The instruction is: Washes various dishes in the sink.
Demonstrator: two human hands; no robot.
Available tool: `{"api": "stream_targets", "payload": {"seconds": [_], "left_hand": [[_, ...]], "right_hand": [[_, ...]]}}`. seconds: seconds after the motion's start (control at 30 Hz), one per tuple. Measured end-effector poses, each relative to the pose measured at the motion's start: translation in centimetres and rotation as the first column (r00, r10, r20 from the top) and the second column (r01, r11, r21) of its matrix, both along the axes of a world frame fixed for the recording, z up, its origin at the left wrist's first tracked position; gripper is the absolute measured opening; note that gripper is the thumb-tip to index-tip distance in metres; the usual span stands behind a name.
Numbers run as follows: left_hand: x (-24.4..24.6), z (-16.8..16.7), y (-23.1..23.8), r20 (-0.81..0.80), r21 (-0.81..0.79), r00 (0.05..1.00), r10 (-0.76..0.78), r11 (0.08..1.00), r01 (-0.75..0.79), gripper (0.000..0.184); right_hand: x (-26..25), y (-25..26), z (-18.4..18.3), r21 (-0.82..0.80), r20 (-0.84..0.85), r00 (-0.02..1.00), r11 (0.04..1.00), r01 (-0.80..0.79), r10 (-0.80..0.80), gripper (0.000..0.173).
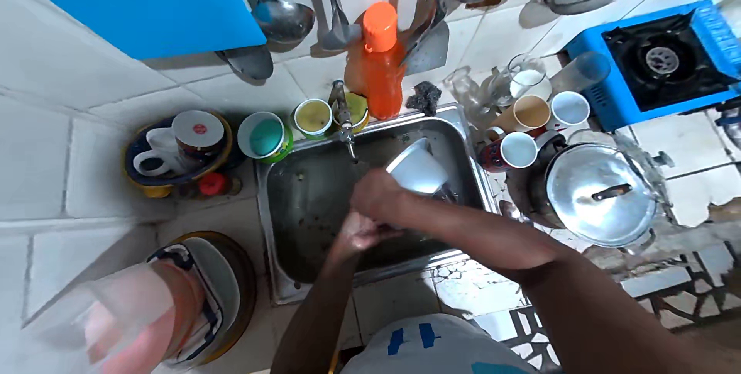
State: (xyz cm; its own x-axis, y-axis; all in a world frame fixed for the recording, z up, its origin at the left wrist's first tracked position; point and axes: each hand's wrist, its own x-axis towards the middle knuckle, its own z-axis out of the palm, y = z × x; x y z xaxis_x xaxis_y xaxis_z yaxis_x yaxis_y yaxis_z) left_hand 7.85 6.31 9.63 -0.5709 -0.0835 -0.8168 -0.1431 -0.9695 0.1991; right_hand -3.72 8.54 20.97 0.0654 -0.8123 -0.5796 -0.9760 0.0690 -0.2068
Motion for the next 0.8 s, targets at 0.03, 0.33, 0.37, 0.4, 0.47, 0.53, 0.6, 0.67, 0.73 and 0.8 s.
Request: {"api": "stream_targets", "payload": {"seconds": [0.03, 0.33, 0.37, 0.4, 0.47, 0.53, 0.6, 0.67, 0.73, 0.8], "left_hand": [[0.0, 1.6, 0.5, 0.018, -0.044, 0.992, 0.128, 0.991, -0.127, 0.066], [-1.7, 0.6, -6.4, 0.255, -0.792, 0.922, 0.292, 0.61, 0.025, 0.088], [-1.4, 0.9, -7.5, 0.278, -0.813, 0.935, 0.222, 0.573, 0.105, 0.089], [-1.2, 1.2, -8.6, 0.32, -0.82, 0.937, 0.138, 0.536, 0.201, 0.086], [-1.4, 1.9, -10.2, 0.401, -0.795, 0.916, -0.031, 0.485, 0.365, 0.077], [-1.7, 2.0, -11.0, 0.39, -0.789, 0.918, -0.072, 0.488, 0.374, 0.066], [-0.8, 0.7, -11.1, 0.309, -0.829, 0.951, 0.019, 0.495, 0.259, 0.053], [0.5, -0.9, -9.6, 0.231, -0.886, 0.961, 0.155, 0.441, 0.142, 0.054], [1.5, -2.5, -6.0, 0.139, -0.931, 0.936, 0.323, 0.366, 0.012, 0.068], [1.6, -4.1, -2.8, 0.026, -0.961, 0.879, 0.477, 0.255, -0.11, 0.076]], "right_hand": [[1.0, 0.6, -0.3, -0.023, 0.027, 0.999, 0.999, 0.037, -0.036, 0.023], [-1.1, 4.9, -12.8, -0.154, 0.408, 0.907, 0.971, 0.183, -0.106, 0.067], [-2.9, 4.8, -14.5, -0.147, 0.384, 0.923, 0.984, 0.102, -0.038, 0.056], [-4.9, 4.5, -16.3, -0.177, 0.333, 0.942, 0.984, 0.01, 0.05, 0.046], [-8.4, 3.1, -19.2, -0.261, 0.2, 0.967, 0.96, -0.105, 0.16, 0.038], [-10.3, 1.6, -21.4, -0.376, -0.026, 0.973, 0.9, -0.222, 0.229, 0.039], [-9.9, 1.8, -22.5, -0.468, -0.104, 0.962, 0.841, -0.271, 0.251, 0.04], [-7.9, 3.2, -22.5, -0.522, 0.006, 0.979, 0.836, -0.17, 0.202, 0.033], [-4.6, 4.8, -22.9, -0.532, 0.214, 0.962, 0.846, -0.03, 0.168, 0.031], [-1.4, 6.3, -22.5, -0.561, 0.38, 0.92, 0.815, 0.146, 0.097, 0.028]]}}
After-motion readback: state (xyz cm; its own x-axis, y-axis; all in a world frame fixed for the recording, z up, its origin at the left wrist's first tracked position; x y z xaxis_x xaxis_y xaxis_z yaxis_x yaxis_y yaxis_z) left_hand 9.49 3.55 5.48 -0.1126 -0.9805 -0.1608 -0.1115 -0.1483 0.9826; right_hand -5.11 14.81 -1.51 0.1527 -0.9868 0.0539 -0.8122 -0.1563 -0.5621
